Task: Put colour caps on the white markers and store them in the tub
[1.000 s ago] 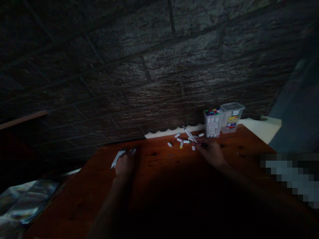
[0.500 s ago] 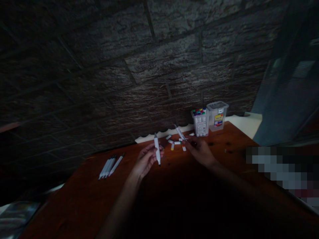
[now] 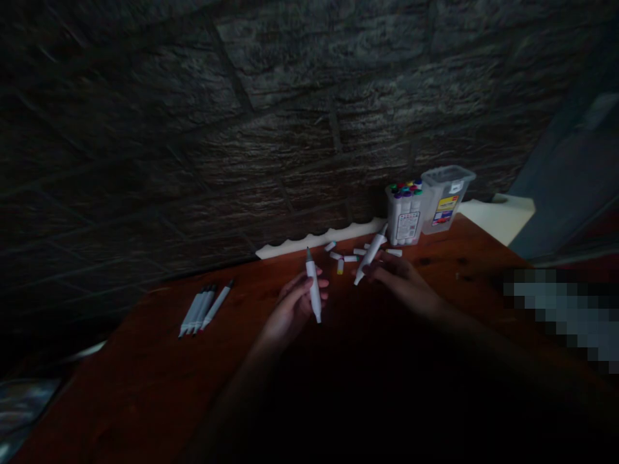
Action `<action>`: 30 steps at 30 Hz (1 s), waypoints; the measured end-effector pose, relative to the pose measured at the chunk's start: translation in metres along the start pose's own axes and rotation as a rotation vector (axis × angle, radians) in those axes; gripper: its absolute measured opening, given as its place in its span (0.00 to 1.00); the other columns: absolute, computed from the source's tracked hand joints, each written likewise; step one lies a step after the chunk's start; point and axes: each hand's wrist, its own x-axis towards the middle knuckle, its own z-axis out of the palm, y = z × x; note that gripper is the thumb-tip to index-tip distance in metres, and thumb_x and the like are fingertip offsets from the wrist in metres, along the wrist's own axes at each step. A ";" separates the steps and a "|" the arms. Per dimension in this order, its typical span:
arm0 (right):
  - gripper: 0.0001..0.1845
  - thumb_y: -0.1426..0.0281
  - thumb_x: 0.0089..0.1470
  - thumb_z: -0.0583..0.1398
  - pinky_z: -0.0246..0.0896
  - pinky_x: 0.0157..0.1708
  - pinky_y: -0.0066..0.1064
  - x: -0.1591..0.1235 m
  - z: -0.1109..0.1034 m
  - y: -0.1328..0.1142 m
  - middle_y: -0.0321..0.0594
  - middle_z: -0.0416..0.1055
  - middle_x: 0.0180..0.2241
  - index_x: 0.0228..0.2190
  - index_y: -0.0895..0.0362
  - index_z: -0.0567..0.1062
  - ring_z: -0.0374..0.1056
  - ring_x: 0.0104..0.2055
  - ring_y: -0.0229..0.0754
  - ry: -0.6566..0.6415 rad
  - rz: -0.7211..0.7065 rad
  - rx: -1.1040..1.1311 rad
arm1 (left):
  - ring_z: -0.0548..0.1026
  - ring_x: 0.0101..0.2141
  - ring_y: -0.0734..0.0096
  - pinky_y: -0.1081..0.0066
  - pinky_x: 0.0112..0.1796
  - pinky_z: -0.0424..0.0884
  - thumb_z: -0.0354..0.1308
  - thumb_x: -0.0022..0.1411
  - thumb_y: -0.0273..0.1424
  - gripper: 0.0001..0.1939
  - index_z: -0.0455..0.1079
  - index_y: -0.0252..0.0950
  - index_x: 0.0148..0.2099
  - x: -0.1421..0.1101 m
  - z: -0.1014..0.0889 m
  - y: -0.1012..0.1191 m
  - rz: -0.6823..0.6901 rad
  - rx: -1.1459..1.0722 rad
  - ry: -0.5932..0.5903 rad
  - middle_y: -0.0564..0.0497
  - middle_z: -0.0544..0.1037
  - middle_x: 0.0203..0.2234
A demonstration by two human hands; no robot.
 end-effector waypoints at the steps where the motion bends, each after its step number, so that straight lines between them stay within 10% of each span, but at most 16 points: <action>1: 0.11 0.65 0.50 0.61 0.67 0.38 0.35 -0.001 0.001 -0.001 0.41 0.78 0.35 0.37 0.53 0.75 0.73 0.35 0.42 0.002 0.013 0.011 | 0.77 0.27 0.74 0.76 0.29 0.73 0.65 0.54 0.29 0.14 0.74 0.32 0.44 -0.001 0.000 -0.001 0.001 0.008 -0.008 0.49 0.80 0.31; 16: 0.16 0.58 0.49 0.64 0.64 0.33 0.31 -0.006 0.002 -0.005 0.40 0.77 0.34 0.36 0.55 0.77 0.70 0.31 0.38 -0.055 0.060 -0.020 | 0.76 0.23 0.77 0.79 0.23 0.72 0.67 0.51 0.29 0.15 0.74 0.33 0.43 -0.004 0.007 0.002 0.080 -0.027 0.098 0.52 0.79 0.30; 23: 0.09 0.63 0.54 0.62 0.64 0.35 0.33 -0.008 -0.002 0.011 0.37 0.77 0.32 0.36 0.53 0.79 0.71 0.32 0.40 -0.112 -0.206 -0.648 | 0.78 0.25 0.75 0.77 0.27 0.76 0.65 0.53 0.27 0.12 0.74 0.33 0.42 -0.003 0.007 0.007 0.100 -0.107 0.129 0.52 0.80 0.30; 30: 0.09 0.63 0.53 0.62 0.61 0.30 0.32 -0.007 -0.009 0.016 0.39 0.78 0.32 0.36 0.52 0.79 0.72 0.30 0.42 -0.097 -0.151 -1.106 | 0.78 0.25 0.74 0.76 0.26 0.76 0.65 0.51 0.26 0.13 0.73 0.33 0.42 -0.003 0.005 0.010 0.111 -0.148 0.115 0.53 0.80 0.29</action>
